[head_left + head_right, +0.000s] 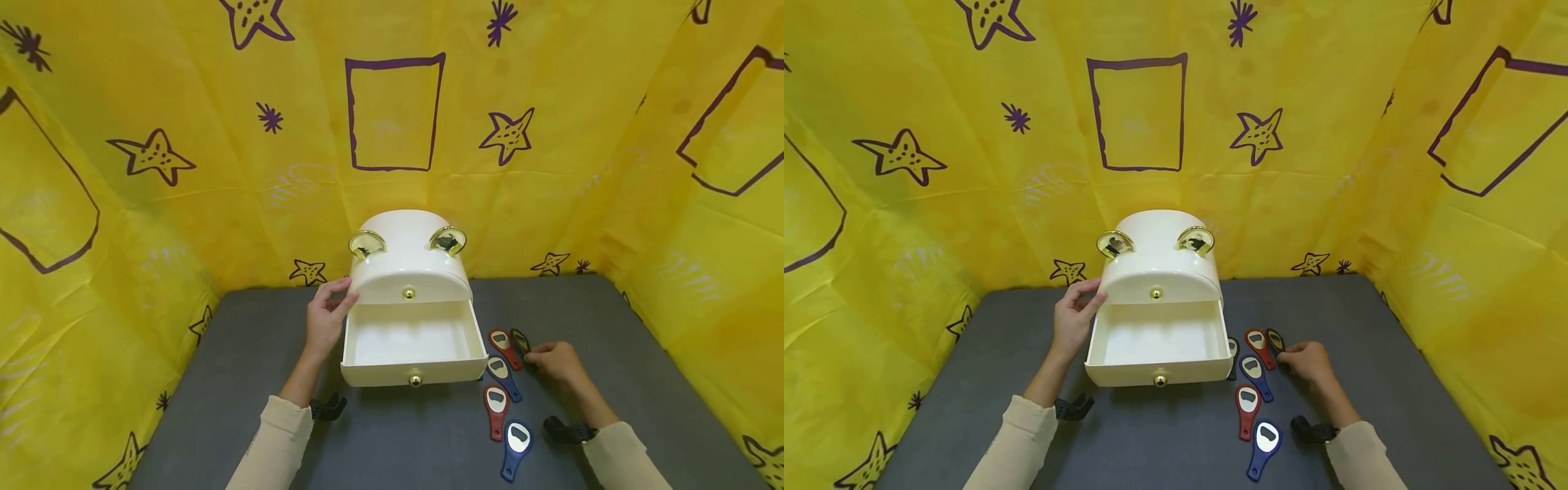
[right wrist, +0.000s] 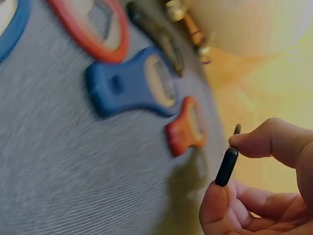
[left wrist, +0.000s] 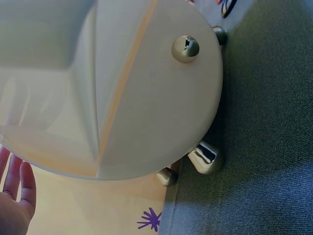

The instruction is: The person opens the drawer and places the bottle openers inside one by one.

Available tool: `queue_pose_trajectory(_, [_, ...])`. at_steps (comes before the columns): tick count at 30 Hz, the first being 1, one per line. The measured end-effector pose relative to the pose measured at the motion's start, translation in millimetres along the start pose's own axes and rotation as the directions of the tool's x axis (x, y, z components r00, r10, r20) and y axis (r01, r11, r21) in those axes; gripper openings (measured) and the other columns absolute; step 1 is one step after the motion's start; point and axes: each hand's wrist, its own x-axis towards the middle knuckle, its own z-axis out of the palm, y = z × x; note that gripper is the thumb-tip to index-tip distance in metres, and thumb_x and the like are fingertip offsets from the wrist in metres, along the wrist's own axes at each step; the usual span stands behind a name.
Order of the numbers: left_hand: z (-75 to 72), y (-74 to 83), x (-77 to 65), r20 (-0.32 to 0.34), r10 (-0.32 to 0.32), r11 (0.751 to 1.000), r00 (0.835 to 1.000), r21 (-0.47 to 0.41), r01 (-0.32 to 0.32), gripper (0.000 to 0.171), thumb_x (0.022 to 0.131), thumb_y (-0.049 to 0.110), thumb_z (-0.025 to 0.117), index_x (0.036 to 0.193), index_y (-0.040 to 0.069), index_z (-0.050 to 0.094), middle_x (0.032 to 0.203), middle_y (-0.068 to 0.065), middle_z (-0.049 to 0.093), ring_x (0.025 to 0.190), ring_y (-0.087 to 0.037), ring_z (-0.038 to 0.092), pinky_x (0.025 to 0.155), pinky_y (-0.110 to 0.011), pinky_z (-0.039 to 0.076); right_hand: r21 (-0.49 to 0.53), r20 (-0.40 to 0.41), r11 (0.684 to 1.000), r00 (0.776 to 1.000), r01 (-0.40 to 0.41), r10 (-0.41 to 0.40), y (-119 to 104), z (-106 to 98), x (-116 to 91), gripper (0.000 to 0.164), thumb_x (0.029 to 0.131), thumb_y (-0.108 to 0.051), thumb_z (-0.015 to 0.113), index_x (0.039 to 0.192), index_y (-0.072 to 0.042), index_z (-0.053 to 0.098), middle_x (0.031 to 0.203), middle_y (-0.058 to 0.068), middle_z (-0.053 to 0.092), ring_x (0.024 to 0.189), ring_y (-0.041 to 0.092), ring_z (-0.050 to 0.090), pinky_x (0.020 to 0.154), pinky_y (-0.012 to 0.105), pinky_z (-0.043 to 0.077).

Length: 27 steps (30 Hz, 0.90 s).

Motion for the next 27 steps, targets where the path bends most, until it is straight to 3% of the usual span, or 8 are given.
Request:
queue_pose_trajectory(4, [0.3, 0.3, 1.7, -0.001, 0.001, 1.0, 1.0, 0.005, -0.001, 0.026, 0.084, -0.006, 0.07, 0.108, -0.014, 0.065, 0.118, -0.032, 0.061, 0.102, 0.001, 0.056, 0.075, -0.014, 0.051, 0.035, -0.008, 0.999, 1.0, 0.007, -0.006, -15.5, -8.8, -6.5, 0.038, 0.082, -0.012, 0.072, 0.104, 0.018, 0.064, 0.072, 0.004, 0.065, 0.06, 0.012, 0.056, 0.054, 0.025, 0.048])
queue_pose_trajectory(10, [0.2, -0.1, 1.9, -0.001, -0.013, 1.0, 1.0, 0.014, 0.013, 0.027, 0.084, -0.005, 0.071, 0.108, -0.014, 0.065, 0.118, -0.031, 0.061, 0.102, 0.0, 0.056, 0.075, -0.013, 0.05, 0.019, -0.012, 0.996, 0.997, 0.082, -0.082, -49.0, -20.5, -21.9, 0.043, 0.087, -0.017, 0.07, 0.115, 0.015, 0.062, 0.104, 0.025, 0.069, 0.073, 0.016, 0.064, 0.065, 0.025, 0.054])
queue_pose_trajectory(18, [1.7, 0.4, 1.1, 0.003, -0.03, 0.999, 1.0, -0.014, 0.03, 0.027, 0.083, -0.006, 0.071, 0.108, -0.014, 0.065, 0.118, -0.031, 0.06, 0.102, -0.001, 0.056, 0.075, -0.016, 0.051, 0.015, -0.029, 0.981, 0.98, 0.195, -0.195, -100.1, -29.4, -43.8, 0.042, 0.088, -0.016, 0.07, 0.119, 0.011, 0.061, 0.094, 0.01, 0.069, 0.076, 0.005, 0.059, 0.067, 0.021, 0.054])
queue_pose_trajectory(27, [1.3, 3.3, 1.3, -0.013, -0.045, 0.999, 0.999, -0.016, 0.045, 0.028, 0.082, -0.006, 0.072, 0.108, -0.014, 0.065, 0.117, -0.031, 0.06, 0.1, 0.0, 0.056, 0.074, -0.013, 0.05, -0.015, 0.059, 0.93, 0.929, 0.367, -0.366, -157.7, -39.9, -61.0, 0.036, 0.086, -0.013, 0.072, 0.115, 0.009, 0.064, 0.094, 0.011, 0.067, 0.078, 0.006, 0.058, 0.067, 0.018, 0.053])
